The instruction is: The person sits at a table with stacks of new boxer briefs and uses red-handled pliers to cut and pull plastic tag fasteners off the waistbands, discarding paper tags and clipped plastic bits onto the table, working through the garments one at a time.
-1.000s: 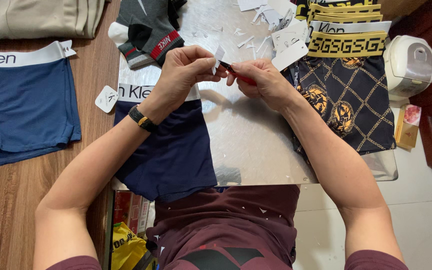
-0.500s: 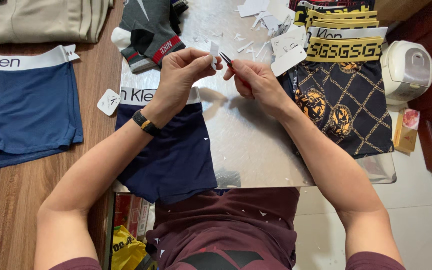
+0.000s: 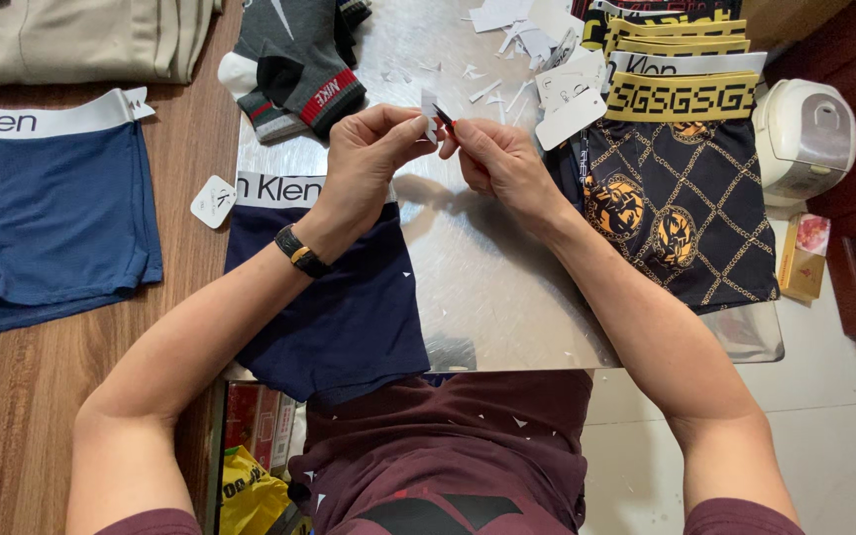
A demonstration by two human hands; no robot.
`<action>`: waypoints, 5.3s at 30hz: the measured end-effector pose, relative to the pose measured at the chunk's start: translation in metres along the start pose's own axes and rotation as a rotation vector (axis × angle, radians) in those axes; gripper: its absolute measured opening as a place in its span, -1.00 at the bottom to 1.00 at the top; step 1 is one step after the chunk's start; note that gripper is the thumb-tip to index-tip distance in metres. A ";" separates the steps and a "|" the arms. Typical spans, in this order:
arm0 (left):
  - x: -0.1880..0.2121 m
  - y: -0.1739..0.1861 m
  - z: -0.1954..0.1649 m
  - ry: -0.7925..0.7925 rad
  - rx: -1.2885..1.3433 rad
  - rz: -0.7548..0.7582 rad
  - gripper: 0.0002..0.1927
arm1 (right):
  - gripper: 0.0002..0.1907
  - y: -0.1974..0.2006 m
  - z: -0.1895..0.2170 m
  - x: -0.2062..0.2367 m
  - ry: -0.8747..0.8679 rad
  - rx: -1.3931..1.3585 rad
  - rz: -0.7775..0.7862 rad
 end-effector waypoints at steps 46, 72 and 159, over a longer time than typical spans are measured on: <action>-0.003 0.004 0.002 0.125 0.090 0.092 -0.90 | -0.58 0.005 0.003 0.004 -0.168 -0.037 0.064; -0.010 0.014 -0.001 0.116 0.022 0.010 -0.93 | -0.61 0.021 0.009 0.000 0.039 0.351 -0.166; 0.044 0.044 -0.010 -0.028 -0.158 -0.106 -0.79 | -0.67 -0.034 0.000 -0.023 -0.143 0.084 0.083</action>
Point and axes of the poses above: each hand's wrist, its own x-axis away from the middle knuckle, its own y-axis out of the back of the hand, z = x × y, the point moved 5 cm from there along -x, towards the middle knuckle, and after that the axes turned 4 degrees about -z, right-handed, at the moved point
